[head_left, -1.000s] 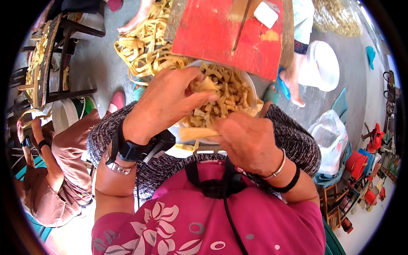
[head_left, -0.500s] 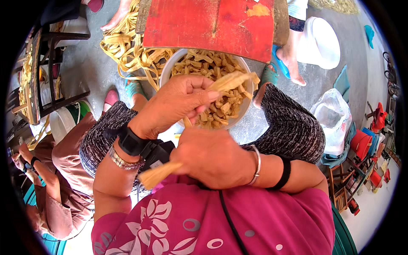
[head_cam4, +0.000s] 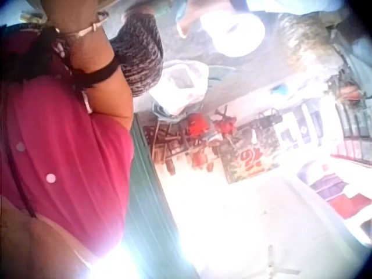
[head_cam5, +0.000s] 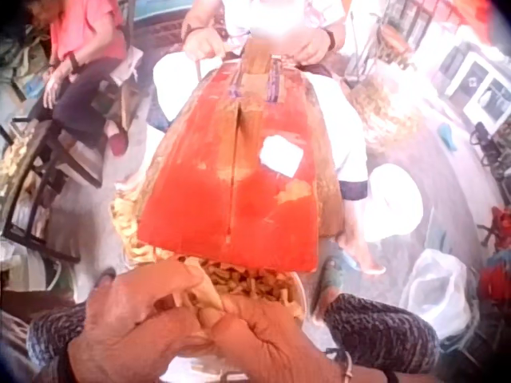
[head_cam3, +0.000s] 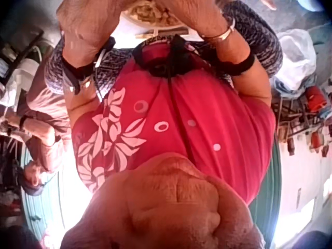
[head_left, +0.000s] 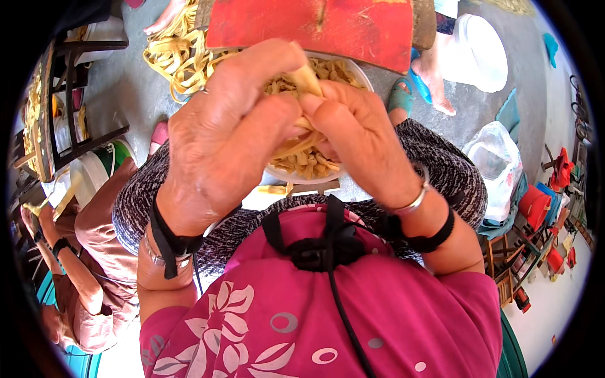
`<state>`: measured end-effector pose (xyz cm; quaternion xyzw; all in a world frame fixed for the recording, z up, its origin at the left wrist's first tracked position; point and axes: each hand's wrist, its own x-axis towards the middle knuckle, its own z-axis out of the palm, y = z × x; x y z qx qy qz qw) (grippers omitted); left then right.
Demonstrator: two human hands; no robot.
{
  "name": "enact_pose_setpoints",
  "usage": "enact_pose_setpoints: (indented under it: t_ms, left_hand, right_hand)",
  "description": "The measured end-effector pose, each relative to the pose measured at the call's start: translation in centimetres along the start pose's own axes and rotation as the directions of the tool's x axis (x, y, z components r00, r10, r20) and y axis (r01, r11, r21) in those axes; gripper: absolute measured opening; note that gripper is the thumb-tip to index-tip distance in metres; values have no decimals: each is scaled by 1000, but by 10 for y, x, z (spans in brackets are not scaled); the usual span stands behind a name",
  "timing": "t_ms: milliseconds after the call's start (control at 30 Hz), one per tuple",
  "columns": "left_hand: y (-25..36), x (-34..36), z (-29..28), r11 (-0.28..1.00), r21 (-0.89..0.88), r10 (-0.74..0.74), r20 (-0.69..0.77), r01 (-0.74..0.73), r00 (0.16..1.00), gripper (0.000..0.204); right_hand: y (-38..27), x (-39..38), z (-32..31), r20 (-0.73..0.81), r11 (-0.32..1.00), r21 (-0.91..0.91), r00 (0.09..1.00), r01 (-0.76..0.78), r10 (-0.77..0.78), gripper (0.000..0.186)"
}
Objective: The person folds and rolls flat, light-colored strips of material by hand, placing the finished rolls into a white plastic bowl.
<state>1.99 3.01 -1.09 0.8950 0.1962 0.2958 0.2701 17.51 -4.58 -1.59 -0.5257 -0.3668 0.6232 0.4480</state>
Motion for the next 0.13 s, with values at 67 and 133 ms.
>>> enact_pose_setpoints:
  t_ms: [67,133]
  left_hand:
    - [-3,-2,-2,998,19,68,12,-68,998,19]
    - [-7,-8,-5,995,32,90,69,-93,994,19]
  right_hand:
    - [-3,0,-5,74,998,-67,997,7,-2,29]
    - [0,3,-6,132,986,-147,990,73,-53,29]
